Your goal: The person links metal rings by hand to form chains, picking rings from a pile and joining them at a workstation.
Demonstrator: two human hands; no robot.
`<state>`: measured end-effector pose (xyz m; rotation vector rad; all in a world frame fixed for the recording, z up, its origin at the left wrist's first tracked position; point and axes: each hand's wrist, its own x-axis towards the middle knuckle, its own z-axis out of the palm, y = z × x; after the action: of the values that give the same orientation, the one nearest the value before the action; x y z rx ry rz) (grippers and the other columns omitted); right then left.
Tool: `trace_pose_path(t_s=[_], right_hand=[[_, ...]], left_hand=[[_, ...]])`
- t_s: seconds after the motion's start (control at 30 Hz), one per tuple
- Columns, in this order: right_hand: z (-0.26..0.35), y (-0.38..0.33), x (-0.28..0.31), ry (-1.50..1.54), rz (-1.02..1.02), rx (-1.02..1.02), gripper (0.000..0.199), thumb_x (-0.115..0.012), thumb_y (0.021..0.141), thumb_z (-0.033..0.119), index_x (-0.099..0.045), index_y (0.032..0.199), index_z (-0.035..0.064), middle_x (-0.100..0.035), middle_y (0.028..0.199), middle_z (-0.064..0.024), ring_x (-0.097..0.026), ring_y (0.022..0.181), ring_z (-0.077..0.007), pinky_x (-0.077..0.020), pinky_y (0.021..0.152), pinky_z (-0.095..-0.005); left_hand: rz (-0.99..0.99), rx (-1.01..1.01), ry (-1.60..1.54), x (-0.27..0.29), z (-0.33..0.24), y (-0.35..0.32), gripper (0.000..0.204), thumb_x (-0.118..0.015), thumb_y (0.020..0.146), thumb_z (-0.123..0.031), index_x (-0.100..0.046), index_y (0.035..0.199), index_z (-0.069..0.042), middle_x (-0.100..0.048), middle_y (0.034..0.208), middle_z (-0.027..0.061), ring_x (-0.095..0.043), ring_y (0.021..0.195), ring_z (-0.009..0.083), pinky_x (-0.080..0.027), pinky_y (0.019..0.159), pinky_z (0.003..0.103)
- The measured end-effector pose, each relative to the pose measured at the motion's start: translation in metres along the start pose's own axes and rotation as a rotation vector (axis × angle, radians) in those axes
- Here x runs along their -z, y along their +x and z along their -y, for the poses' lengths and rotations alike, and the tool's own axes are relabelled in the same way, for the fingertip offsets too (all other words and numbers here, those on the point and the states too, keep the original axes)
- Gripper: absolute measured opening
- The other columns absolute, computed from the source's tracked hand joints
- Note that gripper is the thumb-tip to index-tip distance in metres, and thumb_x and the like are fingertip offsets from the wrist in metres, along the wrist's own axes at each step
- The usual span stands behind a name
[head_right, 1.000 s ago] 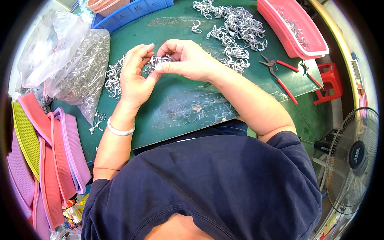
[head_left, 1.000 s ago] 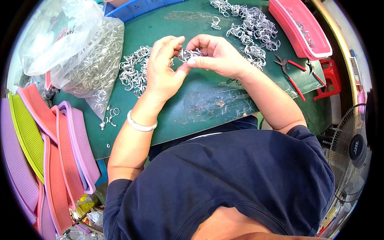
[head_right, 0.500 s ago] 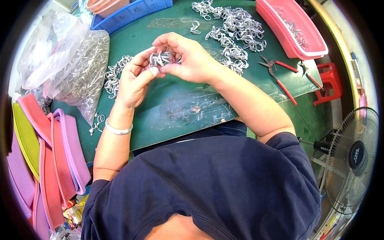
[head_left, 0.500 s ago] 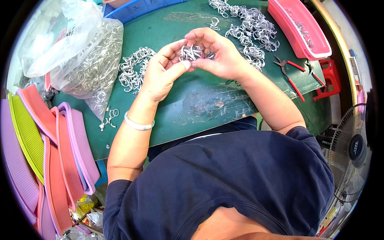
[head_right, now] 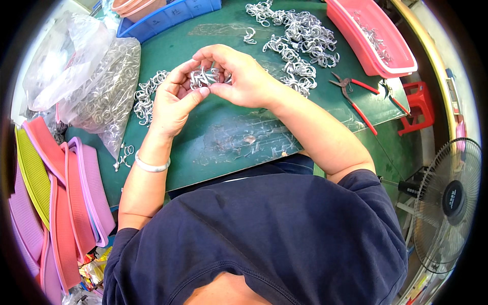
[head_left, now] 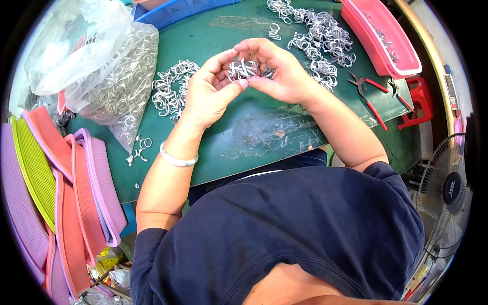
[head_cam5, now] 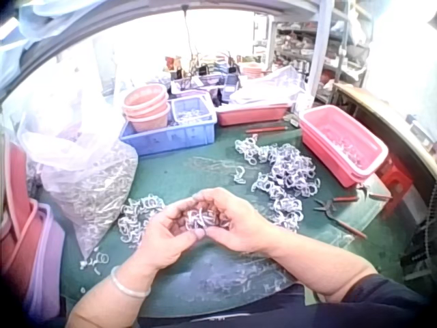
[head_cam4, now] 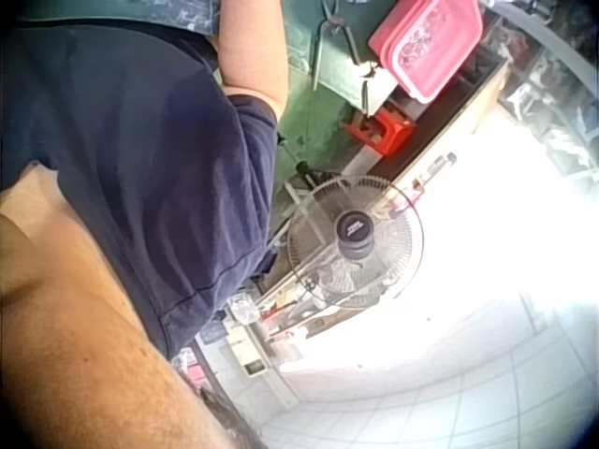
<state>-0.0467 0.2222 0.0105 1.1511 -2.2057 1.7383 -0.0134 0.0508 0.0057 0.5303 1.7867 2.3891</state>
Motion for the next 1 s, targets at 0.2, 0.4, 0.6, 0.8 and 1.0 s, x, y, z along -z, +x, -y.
trace_pose_path(t_s=[0.2, 0.4, 0.6, 0.8, 1.0], right_hand=[[0.004, 0.000, -0.004, -0.103, 0.043, 0.076, 0.046, -0.060, 0.069, -0.005, -0.048, 0.112, 0.0026, -0.055, 0.096, -0.0070, -0.056, 0.081, -0.0155, -0.0463, 0.066, -0.0248], [0.015, -0.004, -0.012, 0.228, 0.191, 0.031, 0.048, -0.058, 0.073, -0.001, -0.044, 0.119, 0.0008, -0.050, 0.111, -0.0097, -0.048, 0.106, -0.0187, -0.0409, 0.087, -0.0313], [-0.003, 0.005, 0.025, -0.132, -0.074, -0.020, 0.032, -0.055, 0.081, 0.005, -0.052, 0.112, 0.0026, -0.055, 0.105, -0.0067, -0.052, 0.097, -0.0166, -0.0410, 0.085, -0.0297], [-0.015, 0.000, 0.040, -0.737, 0.141, -0.089, 0.047, -0.066, 0.072, 0.019, -0.050, 0.114, 0.0039, -0.053, 0.106, -0.0116, -0.050, 0.098, -0.0266, -0.0405, 0.086, -0.0337], [-0.015, -0.002, 0.032, -0.849, 0.286, -0.250, 0.048, -0.070, 0.067, 0.020, -0.053, 0.108, 0.0045, -0.053, 0.102, -0.0107, -0.049, 0.098, -0.0288, -0.0418, 0.084, -0.0356]], left_hand=[[0.007, 0.324, -0.333, -0.001, 0.002, -0.003, 0.038, -0.054, 0.086, -0.015, -0.043, 0.121, -0.002, -0.049, 0.115, 0.0085, -0.051, 0.104, 0.0179, -0.045, 0.088, 0.034], [0.116, 0.453, -0.564, 0.000, 0.008, -0.003, 0.037, -0.048, 0.090, -0.027, -0.044, 0.118, -0.004, -0.052, 0.113, 0.0104, -0.054, 0.100, 0.0205, -0.047, 0.085, 0.035], [-0.204, 0.299, -0.110, 0.011, -0.001, 0.003, 0.023, -0.054, 0.086, -0.016, -0.057, 0.104, -0.002, -0.061, 0.089, 0.0081, -0.059, 0.076, 0.0144, -0.049, 0.059, 0.024], [-0.166, -0.369, 1.478, 0.030, -0.005, 0.008, 0.018, -0.064, 0.074, -0.015, -0.064, 0.088, -0.003, -0.060, 0.085, 0.0073, -0.056, 0.083, 0.0222, -0.044, 0.071, 0.033], [-0.182, -0.230, 1.673, 0.026, -0.010, 0.003, 0.027, -0.068, 0.069, -0.023, -0.064, 0.087, -0.004, -0.058, 0.094, 0.0084, -0.051, 0.092, 0.0259, -0.036, 0.084, 0.038]])
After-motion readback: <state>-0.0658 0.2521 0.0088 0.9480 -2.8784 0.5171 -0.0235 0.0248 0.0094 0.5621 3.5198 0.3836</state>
